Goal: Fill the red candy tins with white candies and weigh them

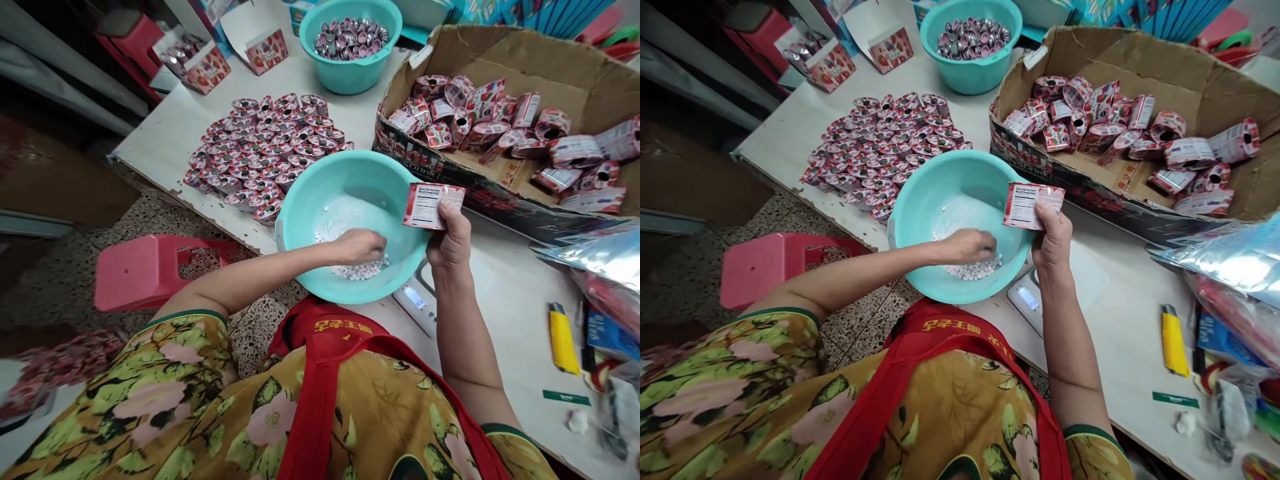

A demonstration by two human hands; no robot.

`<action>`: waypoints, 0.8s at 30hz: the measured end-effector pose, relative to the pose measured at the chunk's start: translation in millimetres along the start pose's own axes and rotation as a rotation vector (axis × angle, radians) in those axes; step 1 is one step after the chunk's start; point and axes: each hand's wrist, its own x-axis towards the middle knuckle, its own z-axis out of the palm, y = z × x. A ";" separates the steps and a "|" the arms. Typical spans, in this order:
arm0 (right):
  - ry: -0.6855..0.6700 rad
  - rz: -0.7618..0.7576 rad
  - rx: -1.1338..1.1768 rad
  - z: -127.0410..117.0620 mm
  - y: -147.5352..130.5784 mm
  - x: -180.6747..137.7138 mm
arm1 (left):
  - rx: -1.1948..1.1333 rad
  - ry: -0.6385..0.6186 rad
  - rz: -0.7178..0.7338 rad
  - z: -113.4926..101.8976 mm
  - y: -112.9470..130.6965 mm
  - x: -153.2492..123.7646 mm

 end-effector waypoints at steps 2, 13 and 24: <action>-0.049 -0.047 -0.062 13.0 -7.5 -12.3 | 0.021 0.235 -0.151 -7.8 -14.3 2.4; -0.154 -0.215 -0.237 32.8 -15.0 -37.9 | 0.056 0.290 0.108 49.2 -13.5 -45.5; -0.154 -0.317 -0.286 42.7 -6.9 -38.7 | 0.131 0.333 -0.015 46.1 -61.7 -86.9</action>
